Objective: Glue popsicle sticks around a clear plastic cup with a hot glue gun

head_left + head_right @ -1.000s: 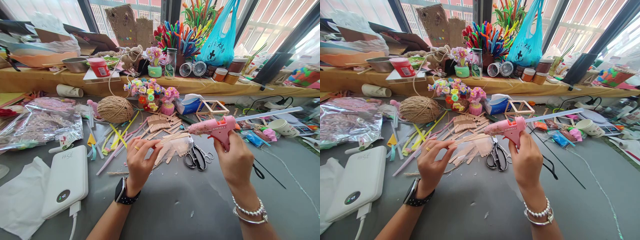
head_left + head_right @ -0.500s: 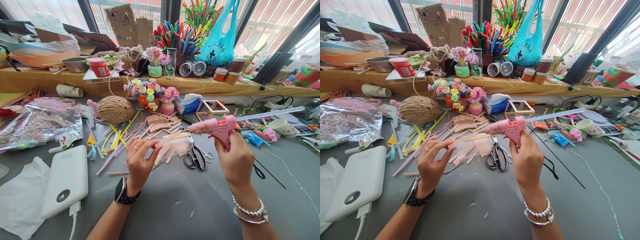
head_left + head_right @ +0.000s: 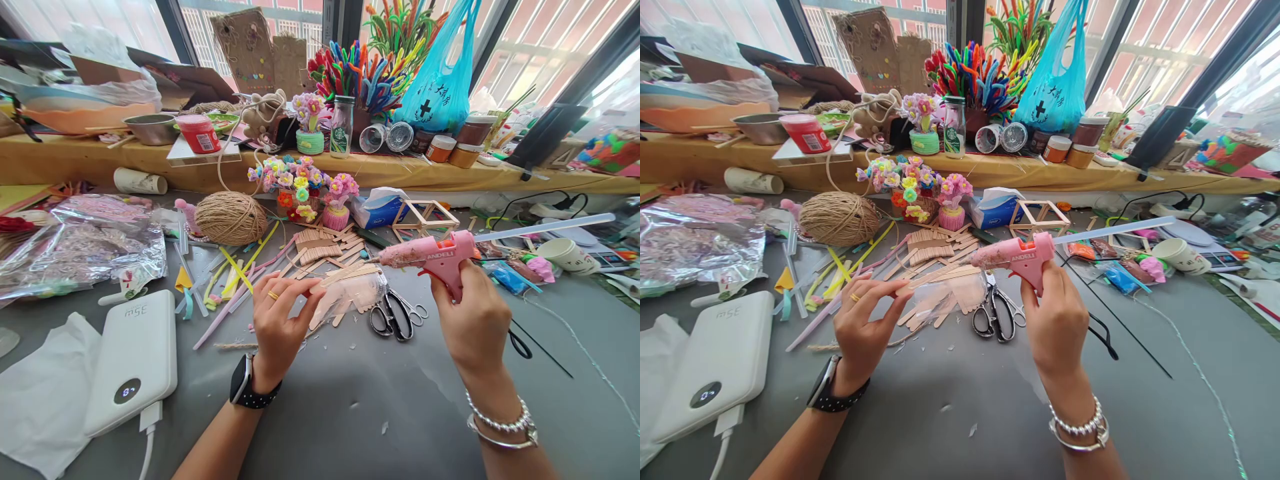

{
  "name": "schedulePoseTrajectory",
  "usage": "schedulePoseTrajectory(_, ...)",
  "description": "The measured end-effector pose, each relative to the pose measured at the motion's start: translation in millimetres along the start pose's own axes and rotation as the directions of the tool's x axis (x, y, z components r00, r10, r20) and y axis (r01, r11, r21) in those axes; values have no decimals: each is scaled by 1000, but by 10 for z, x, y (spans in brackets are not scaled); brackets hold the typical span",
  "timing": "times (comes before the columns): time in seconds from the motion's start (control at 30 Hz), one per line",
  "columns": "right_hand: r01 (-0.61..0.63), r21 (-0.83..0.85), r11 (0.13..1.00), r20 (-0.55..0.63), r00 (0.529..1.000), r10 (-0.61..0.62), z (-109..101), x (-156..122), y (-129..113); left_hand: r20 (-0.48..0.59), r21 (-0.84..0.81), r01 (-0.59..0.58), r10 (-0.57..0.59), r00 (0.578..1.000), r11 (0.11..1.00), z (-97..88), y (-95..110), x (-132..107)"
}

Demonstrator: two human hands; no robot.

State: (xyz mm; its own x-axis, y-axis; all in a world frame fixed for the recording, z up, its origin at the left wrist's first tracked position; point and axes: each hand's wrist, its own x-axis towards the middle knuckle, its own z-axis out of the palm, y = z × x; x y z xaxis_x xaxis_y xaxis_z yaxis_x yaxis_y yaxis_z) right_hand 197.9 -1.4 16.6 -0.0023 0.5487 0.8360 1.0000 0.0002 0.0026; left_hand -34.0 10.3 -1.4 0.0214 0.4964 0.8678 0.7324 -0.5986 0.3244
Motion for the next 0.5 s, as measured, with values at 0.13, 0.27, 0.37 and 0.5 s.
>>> schedulePoseTrajectory(0.13, -3, -4, 1000, 6, 1000, 3, -3, 3, -8, 2, 0, 2, -2, 1000, 1000, -6, -4, -3)
schedulePoseTrajectory(0.27, -4, -1, 1000, -2, 1000, 4, 0, 4, -8, 6, -6, 4, -4, 1000, 1000, -6, -4, -21)
schedulePoseTrajectory(0.37, -24, 10, 1000, 5, 1000, 24, 2, 1, -4, 7, -33, 3, -3, 1000, 999, -10, 2, -31)
schedulePoseTrajectory(0.5, -82, 31, 996, 47, 996, 80, 2, -5, 5, 9, -60, 0, 1, 1000, 998, -27, 13, -29)
